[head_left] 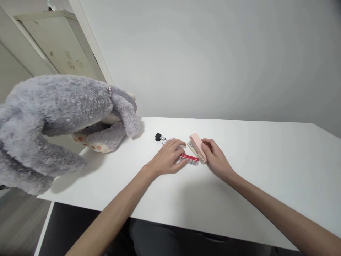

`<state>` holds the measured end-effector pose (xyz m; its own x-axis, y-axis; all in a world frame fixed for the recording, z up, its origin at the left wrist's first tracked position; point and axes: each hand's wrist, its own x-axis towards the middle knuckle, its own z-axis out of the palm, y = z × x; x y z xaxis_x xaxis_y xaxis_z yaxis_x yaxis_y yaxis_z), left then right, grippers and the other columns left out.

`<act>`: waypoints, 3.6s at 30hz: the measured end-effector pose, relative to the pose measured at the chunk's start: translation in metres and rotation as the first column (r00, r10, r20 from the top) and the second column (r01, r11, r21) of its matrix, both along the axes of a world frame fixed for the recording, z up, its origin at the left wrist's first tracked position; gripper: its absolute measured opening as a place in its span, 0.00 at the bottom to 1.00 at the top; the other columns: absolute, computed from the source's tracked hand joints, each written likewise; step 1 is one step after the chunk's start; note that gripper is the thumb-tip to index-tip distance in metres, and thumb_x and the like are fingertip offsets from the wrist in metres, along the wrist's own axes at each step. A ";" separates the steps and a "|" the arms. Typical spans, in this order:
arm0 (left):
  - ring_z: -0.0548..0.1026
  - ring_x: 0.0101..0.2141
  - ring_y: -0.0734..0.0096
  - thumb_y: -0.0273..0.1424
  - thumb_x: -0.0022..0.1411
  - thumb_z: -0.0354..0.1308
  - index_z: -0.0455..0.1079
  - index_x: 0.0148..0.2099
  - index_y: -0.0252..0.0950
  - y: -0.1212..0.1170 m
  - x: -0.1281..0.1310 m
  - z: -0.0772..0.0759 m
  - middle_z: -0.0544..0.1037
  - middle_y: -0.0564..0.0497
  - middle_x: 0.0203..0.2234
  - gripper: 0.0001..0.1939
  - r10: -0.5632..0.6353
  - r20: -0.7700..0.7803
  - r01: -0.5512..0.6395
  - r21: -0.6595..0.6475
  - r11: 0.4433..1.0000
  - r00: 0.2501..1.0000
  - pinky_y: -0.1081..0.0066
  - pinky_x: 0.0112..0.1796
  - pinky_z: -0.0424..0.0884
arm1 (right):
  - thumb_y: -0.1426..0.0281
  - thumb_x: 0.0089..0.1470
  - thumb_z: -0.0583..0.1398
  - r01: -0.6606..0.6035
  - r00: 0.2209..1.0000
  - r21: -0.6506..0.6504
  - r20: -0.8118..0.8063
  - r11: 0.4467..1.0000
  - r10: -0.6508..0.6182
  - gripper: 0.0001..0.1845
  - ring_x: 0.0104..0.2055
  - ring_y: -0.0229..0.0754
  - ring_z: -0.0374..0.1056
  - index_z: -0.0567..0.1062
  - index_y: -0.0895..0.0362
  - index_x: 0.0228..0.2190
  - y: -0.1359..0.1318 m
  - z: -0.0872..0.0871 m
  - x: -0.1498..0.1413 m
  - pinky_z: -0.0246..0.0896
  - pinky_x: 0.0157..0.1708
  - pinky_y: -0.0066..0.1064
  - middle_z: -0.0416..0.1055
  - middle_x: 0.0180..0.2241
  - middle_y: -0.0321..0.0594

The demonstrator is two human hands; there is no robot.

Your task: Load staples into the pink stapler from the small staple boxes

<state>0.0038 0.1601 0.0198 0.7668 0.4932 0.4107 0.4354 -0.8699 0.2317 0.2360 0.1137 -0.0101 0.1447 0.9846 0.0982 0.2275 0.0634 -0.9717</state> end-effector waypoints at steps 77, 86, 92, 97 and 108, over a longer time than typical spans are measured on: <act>0.74 0.41 0.59 0.37 0.67 0.64 0.75 0.44 0.39 -0.004 0.005 0.003 0.80 0.46 0.38 0.09 -0.029 0.206 0.040 -0.051 0.998 0.978 0.58 0.46 0.70 | 0.51 0.65 0.64 -0.489 0.856 0.060 -0.160 0.870 0.491 0.20 0.55 0.51 0.73 0.78 0.49 0.52 -0.016 0.021 -0.003 0.67 0.55 0.43 0.77 0.52 0.44; 0.72 0.38 0.64 0.23 0.62 0.57 0.77 0.38 0.40 -0.007 0.009 0.001 0.78 0.48 0.37 0.09 -0.140 0.217 0.112 0.136 0.984 0.966 0.62 0.40 0.67 | 0.51 0.65 0.65 -0.492 0.843 0.054 -0.219 0.869 0.491 0.20 0.53 0.51 0.74 0.78 0.50 0.51 -0.013 0.017 -0.001 0.68 0.54 0.43 0.79 0.50 0.44; 0.72 0.38 0.63 0.22 0.61 0.58 0.74 0.34 0.38 -0.005 0.012 -0.001 0.77 0.46 0.35 0.06 -0.114 0.193 0.088 0.139 0.986 0.975 0.62 0.40 0.67 | 0.52 0.66 0.65 -0.508 0.835 0.058 -0.211 0.859 0.508 0.20 0.54 0.51 0.73 0.77 0.50 0.52 -0.014 0.019 -0.002 0.67 0.55 0.43 0.78 0.51 0.44; 0.71 0.36 0.62 0.23 0.59 0.59 0.73 0.33 0.38 -0.007 0.013 -0.002 0.76 0.46 0.35 0.05 -0.115 0.260 0.084 0.128 0.988 0.959 0.61 0.39 0.67 | 0.53 0.64 0.66 -0.524 0.826 0.068 -0.205 0.849 0.526 0.20 0.54 0.52 0.73 0.77 0.49 0.53 -0.013 0.018 -0.001 0.67 0.54 0.44 0.78 0.50 0.44; 0.73 0.27 0.73 0.28 0.51 0.60 0.61 0.30 0.38 0.016 0.003 0.005 0.79 0.50 0.33 0.08 0.602 0.725 0.402 -0.687 0.605 0.334 0.71 0.30 0.69 | 0.55 0.63 0.66 -0.381 0.923 0.063 -0.025 0.922 0.383 0.18 0.47 0.49 0.73 0.78 0.50 0.50 -0.013 0.007 0.001 0.68 0.47 0.41 0.77 0.46 0.43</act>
<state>0.0071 0.1766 0.0247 0.1038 0.9741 0.2011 -0.4015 -0.1439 0.9045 0.2366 0.1011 -0.0029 -0.2368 0.9589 0.1565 0.1397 0.1931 -0.9712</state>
